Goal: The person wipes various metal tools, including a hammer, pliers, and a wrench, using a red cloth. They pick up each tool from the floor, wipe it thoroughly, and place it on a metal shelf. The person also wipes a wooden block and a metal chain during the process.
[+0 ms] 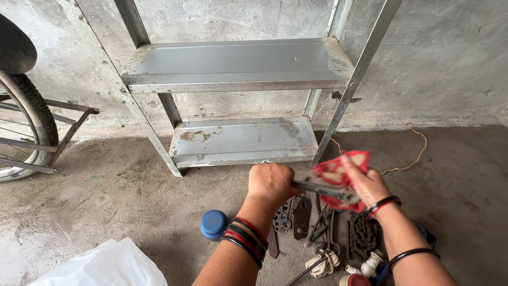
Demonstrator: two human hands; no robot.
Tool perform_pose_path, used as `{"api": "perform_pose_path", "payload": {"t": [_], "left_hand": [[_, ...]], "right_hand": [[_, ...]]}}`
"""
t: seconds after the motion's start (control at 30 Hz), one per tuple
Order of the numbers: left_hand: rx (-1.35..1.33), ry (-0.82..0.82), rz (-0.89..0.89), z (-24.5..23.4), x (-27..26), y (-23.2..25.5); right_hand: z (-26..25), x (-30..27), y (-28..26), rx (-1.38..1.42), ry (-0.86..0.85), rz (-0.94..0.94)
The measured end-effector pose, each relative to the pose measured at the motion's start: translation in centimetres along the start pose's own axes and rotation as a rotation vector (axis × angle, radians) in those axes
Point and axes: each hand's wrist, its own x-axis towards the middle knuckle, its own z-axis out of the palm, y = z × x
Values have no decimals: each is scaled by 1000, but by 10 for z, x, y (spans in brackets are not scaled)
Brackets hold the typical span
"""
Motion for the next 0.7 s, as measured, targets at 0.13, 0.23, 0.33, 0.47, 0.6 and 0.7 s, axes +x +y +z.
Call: {"api": "perform_pose_path", "payload": {"t": [0.13,0.23,0.33,0.47,0.6,0.7], "left_hand": [[-98,-6,-166,-11,2,-3],[-187,-22,-183,-20,2,1],[-346,-172,-101,-26,2,7],[-510,-150,-43,-25,0,13],[-429,-1,-5,-20,-2,30],[-424,0,-18,-20,-4,33]], "right_hand": [[-5,-17,-24,636,-127,8],[9,-6,-4,576,-82,-96],[19,15,32,382,38,-264],[22,22,30,525,202,-414],[25,15,8,662,334,-452],[16,11,14,623,369,14]]}}
